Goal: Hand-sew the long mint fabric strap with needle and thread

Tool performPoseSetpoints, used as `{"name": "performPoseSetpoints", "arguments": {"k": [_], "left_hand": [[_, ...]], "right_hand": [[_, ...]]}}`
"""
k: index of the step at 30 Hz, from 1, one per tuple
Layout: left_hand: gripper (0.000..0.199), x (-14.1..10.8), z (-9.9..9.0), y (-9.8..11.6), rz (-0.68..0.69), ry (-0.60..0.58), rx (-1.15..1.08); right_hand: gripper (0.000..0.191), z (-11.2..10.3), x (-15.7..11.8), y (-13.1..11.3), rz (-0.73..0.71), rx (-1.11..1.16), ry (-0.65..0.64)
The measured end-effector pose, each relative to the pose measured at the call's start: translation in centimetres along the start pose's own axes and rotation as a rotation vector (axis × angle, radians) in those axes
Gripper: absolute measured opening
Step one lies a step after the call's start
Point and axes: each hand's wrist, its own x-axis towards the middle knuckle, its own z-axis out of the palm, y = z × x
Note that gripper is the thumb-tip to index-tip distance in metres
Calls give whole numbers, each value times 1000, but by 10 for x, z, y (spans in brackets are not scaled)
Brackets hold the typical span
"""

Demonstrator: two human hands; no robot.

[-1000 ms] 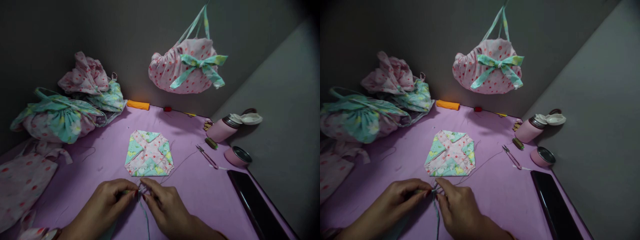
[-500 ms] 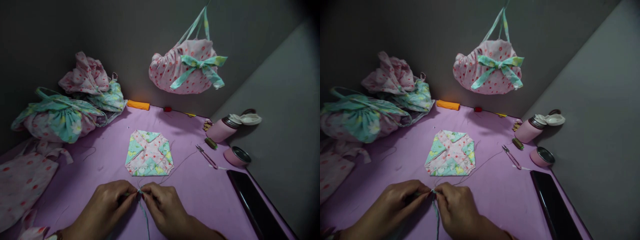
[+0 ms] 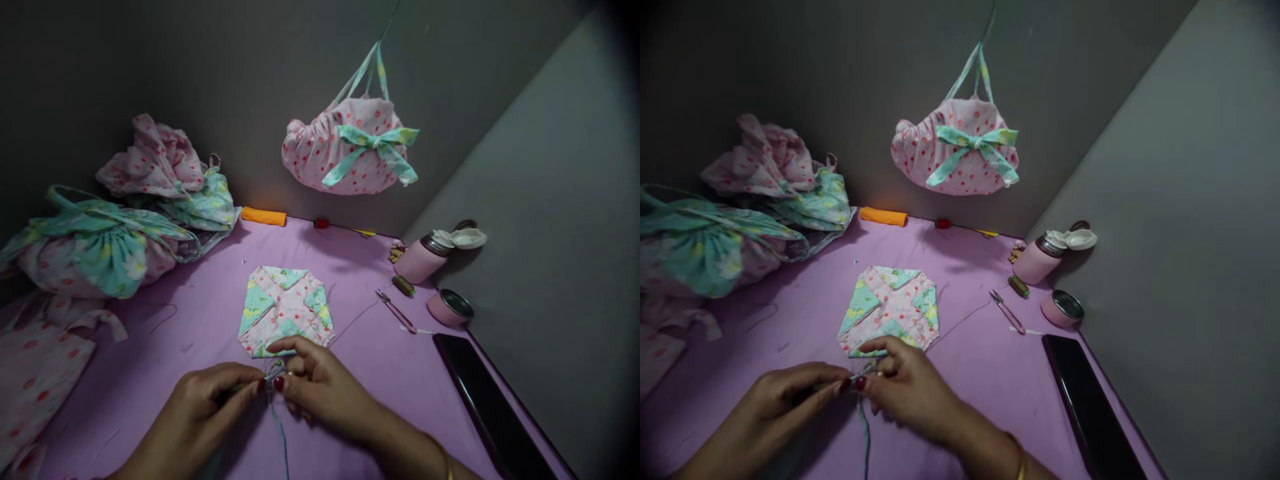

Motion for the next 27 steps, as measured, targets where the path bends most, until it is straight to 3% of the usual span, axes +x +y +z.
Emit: {"name": "performPoseSetpoints", "arguments": {"k": [3, 6, 10, 19, 27], "left_hand": [[20, 1, -5, -4, -6, 80, 31], [17, 2, -8, -5, -17, 116, 60], [16, 6, -10, -5, -20, 159, 84], [16, 13, -15, -14, -63, 191, 133], [27, 15, -16, -25, -79, 194, 132]], "right_hand": [[35, -37, -4, -22, 34, 59, 123], [33, -80, -14, -43, -81, 108, 414], [32, -121, -32, -62, -233, 288, 595], [12, -140, -52, -77, -391, 526, 741], [25, -152, -50, -73, -438, 502, 934]]}}
